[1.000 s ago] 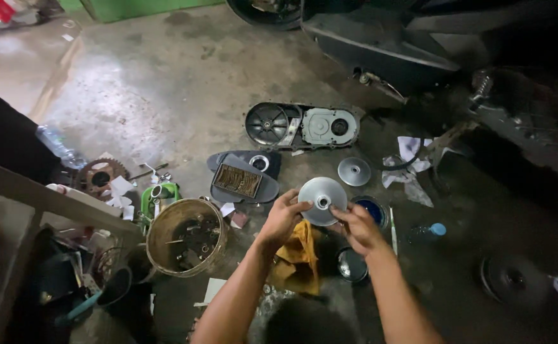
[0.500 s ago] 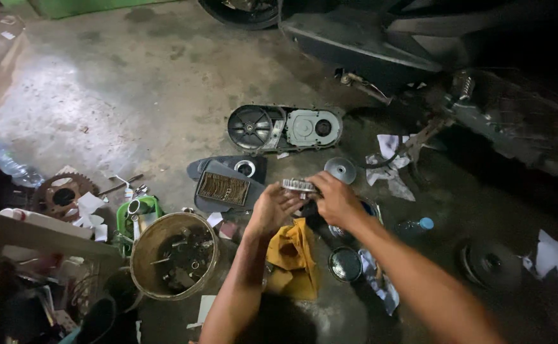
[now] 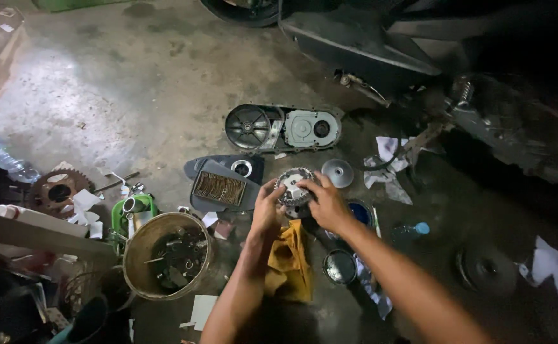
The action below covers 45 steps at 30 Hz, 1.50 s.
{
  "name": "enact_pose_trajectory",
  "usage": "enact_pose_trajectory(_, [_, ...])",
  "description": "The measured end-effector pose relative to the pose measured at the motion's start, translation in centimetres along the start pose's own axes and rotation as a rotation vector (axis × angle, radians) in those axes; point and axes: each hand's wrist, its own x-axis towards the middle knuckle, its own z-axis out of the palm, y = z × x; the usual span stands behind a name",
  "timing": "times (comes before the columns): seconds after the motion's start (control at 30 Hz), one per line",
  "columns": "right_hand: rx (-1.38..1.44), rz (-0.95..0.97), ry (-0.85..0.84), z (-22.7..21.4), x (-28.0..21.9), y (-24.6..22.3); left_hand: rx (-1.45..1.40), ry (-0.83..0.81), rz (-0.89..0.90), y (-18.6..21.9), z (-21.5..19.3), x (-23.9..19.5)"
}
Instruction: Cleaning and inspecting motorcycle CVT components and working on the transmission area
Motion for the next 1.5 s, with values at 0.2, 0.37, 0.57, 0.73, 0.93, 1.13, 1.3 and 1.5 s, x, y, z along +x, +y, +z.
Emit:
enact_pose_trajectory(0.2, [0.328, 0.391, -0.115, 4.6, 2.3, 9.0, 0.008, -0.089, 0.123, -0.2, 0.4, -0.1])
enact_pose_trajectory(0.37, [0.631, 0.786, -0.114, 8.0, 3.8, 15.7, 0.074, 0.077, 0.022, -2.3, 1.4, 2.4])
enact_pose_trajectory(0.57, [0.245, 0.705, -0.470, 15.6, 5.3, 23.2, 0.338, 0.171, 0.059, -4.3, 2.6, 3.6])
enact_pose_trajectory(0.73, [0.232, 0.711, -0.490, 15.8, 6.0, 22.7, 0.066, 0.352, 0.003, -7.2, 2.2, 6.2])
enact_pose_trajectory(0.93, [0.134, 0.654, -0.652, 16.8, 7.5, 24.1, 0.404, 0.425, 0.078, -8.2, 0.9, 7.7])
enact_pose_trajectory(1.13, [0.129, 0.578, -0.700, 20.2, 7.2, 26.6, 0.707, 0.417, 0.012, -5.5, 2.7, 4.5])
enact_pose_trajectory(1.3, [0.130, 0.537, -0.723, 18.9, 7.2, 25.3, 0.785, 0.401, -0.021, -4.3, 3.4, 3.0])
enact_pose_trajectory(1.5, [0.117, 0.528, -0.717, 11.9, 7.0, 19.5, 0.840, 0.399, -0.047, -5.6, 2.2, 3.2])
